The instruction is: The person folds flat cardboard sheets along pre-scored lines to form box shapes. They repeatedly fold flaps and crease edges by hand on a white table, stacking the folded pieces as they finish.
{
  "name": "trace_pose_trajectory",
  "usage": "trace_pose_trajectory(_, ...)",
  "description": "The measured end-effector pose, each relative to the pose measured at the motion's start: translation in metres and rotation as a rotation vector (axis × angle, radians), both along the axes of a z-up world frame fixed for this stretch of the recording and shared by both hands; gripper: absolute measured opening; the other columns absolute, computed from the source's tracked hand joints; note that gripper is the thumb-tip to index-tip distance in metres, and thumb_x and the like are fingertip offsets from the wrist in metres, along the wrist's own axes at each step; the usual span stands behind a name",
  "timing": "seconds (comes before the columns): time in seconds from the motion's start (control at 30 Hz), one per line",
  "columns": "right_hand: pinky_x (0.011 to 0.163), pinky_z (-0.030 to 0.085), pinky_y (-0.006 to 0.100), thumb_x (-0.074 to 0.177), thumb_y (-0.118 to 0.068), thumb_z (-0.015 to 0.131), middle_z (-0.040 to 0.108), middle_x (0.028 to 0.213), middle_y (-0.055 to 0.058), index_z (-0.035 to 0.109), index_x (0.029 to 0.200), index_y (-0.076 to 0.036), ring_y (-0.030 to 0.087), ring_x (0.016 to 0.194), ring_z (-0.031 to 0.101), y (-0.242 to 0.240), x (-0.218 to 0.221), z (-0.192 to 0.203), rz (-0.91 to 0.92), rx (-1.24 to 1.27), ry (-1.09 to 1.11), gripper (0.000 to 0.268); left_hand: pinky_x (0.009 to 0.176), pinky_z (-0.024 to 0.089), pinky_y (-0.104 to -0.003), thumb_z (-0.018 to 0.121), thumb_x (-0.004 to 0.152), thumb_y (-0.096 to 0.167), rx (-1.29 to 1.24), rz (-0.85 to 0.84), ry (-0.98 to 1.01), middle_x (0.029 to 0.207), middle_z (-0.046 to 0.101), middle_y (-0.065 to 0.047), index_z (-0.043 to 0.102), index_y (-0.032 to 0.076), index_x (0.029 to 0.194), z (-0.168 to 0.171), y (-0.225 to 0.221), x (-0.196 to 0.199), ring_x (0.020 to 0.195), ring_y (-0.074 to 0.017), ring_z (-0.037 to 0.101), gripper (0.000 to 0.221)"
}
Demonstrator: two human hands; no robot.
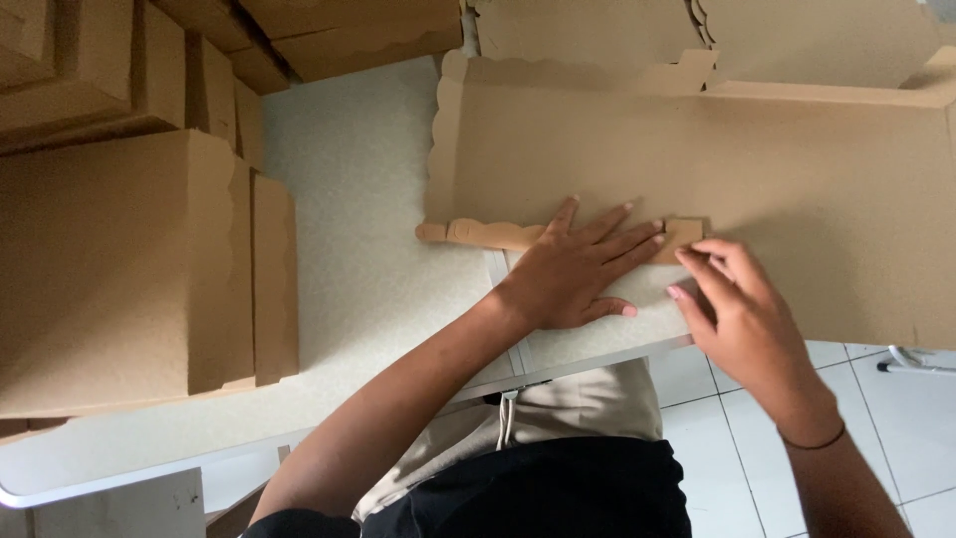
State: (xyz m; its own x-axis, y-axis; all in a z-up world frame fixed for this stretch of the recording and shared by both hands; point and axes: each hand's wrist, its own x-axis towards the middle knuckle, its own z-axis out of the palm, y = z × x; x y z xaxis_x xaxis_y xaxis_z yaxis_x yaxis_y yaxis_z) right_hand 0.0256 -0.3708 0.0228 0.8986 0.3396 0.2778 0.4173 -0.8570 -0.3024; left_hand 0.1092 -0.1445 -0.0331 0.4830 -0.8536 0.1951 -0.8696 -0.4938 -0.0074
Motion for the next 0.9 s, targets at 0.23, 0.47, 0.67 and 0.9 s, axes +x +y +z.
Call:
trace_pose_trajectory(0.23, 0.101, 0.056, 0.042, 0.099, -0.023, 0.068, 0.056, 0.123, 0.019, 0.063, 0.132, 0.010, 0.035, 0.120, 0.061, 0.011, -0.013, -0.012, -0.014, -0.237, -0.165, 0.047, 0.110, 0.040, -0.062, 0.026, 0.102, 0.075, 0.016, 0.010, -0.075, 0.169, 0.027, 0.007, 0.030, 0.022, 0.162, 0.001, 0.000, 0.001, 0.153, -0.0223, 0.033, 0.080)
trace_pose_trajectory(0.47, 0.112, 0.049, 0.051, 0.099, -0.025, 0.067, 0.053, 0.129, 0.023, 0.058, 0.135, 0.013, 0.044, 0.135, 0.054, 0.016, -0.017, -0.019, -0.044, -0.099, -0.115, 0.053, 0.110, 0.040, -0.064, 0.029, 0.102, 0.074, 0.013, 0.036, -0.049, 0.167, 0.031, 0.008, 0.033, 0.023, 0.160, 0.001, -0.002, -0.001, 0.152, -0.0214, 0.035, 0.078)
trace_pose_trajectory(0.67, 0.097, 0.055, 0.043, 0.098, -0.038, 0.066, 0.057, 0.120, 0.016, 0.066, 0.126, 0.008, 0.033, 0.119, 0.062, 0.022, -0.010, -0.006, -0.115, -0.295, -0.049, 0.054, 0.109, 0.041, -0.061, 0.022, 0.102, 0.073, 0.004, 0.031, -0.080, 0.167, 0.032, 0.007, 0.036, 0.022, 0.159, 0.000, -0.002, 0.000, 0.148, -0.0217, 0.038, 0.078)
trace_pose_trajectory(0.9, 0.108, 0.044, 0.051, 0.098, -0.019, 0.059, 0.049, 0.148, 0.029, 0.056, 0.132, 0.012, 0.045, 0.125, 0.055, 0.056, -0.006, 0.013, 0.044, -0.308, -0.103, 0.046, 0.115, 0.027, -0.069, 0.024, 0.104, 0.066, -0.035, -0.003, 0.180, 0.172, 0.024, 0.000, 0.024, 0.017, 0.163, 0.008, 0.006, 0.000, 0.157, -0.0289, 0.029, 0.077)
